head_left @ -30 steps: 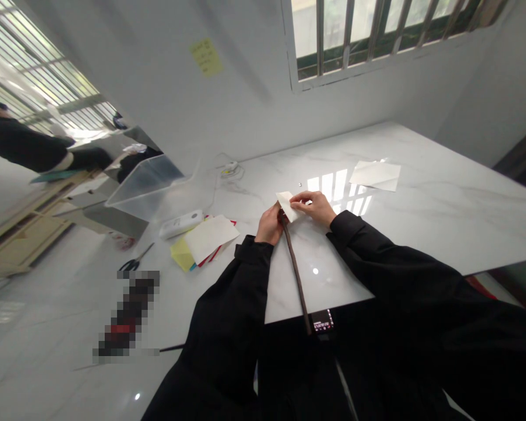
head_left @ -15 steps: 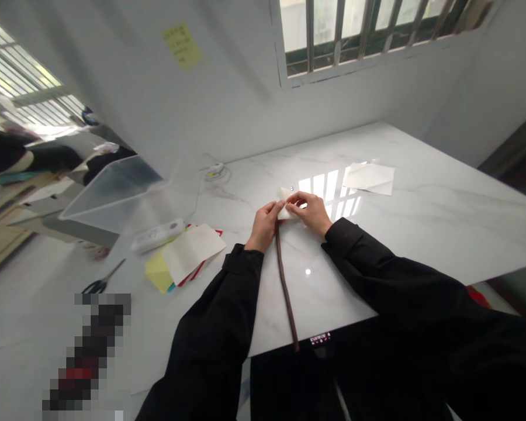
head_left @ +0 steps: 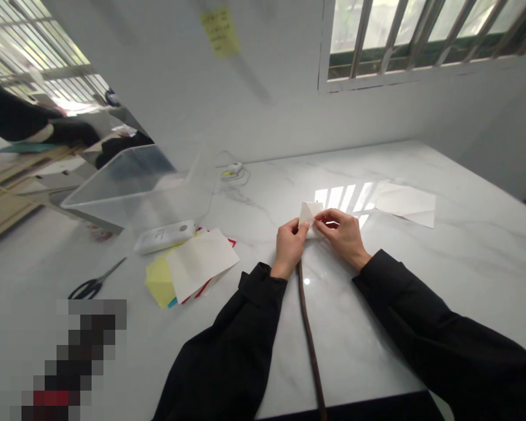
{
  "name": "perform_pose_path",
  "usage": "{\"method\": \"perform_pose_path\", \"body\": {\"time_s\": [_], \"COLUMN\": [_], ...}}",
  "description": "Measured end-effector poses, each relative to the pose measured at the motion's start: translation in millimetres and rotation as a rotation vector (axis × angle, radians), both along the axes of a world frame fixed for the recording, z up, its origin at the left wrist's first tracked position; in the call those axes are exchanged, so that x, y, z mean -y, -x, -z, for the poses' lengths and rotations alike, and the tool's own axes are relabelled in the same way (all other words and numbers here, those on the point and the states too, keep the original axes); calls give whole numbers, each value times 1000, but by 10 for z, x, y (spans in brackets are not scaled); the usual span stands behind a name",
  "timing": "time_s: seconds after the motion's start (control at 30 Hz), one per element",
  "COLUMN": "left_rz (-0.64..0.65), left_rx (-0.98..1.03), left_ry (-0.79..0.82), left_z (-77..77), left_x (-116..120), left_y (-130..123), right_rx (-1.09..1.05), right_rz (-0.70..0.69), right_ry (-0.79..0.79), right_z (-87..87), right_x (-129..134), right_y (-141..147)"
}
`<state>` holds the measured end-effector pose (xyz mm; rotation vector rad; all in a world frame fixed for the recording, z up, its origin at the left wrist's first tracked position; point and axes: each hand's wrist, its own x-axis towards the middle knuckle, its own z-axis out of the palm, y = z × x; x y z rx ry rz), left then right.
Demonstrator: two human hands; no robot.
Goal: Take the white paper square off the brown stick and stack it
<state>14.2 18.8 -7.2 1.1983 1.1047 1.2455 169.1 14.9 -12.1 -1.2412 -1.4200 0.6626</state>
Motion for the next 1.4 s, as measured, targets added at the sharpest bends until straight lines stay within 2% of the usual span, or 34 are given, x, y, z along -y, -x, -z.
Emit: {"method": "perform_pose_path", "body": {"time_s": [0.2,0.33,0.47,0.6,0.77,0.87,1.4], "left_rz": [-80,-208,-291,-297,-311,-277,-236], "left_rx": [-127,-1,119,238,485,572,496], "left_ry": [-11,-24,-56,-83,106,152,149], "left_z": [49,85,95,54,-39,-92,-110], "left_x": [12,-11,-26,-15,-12,-8,8], "left_y": [-16,6,33,24,62,105,102], "right_rx": [-21,-21,103,189,333,419,529], "right_rz": [52,128,174,218,228,191,176], "right_ry": [71,78,111,81,87,76,64], "right_z": [19,44,38,37,56,63,82], "right_x": [-5,-57,-101,-110,-101,-99,-297], "right_y": [-17,-116,-221,-255,-259,-256,-288]}}
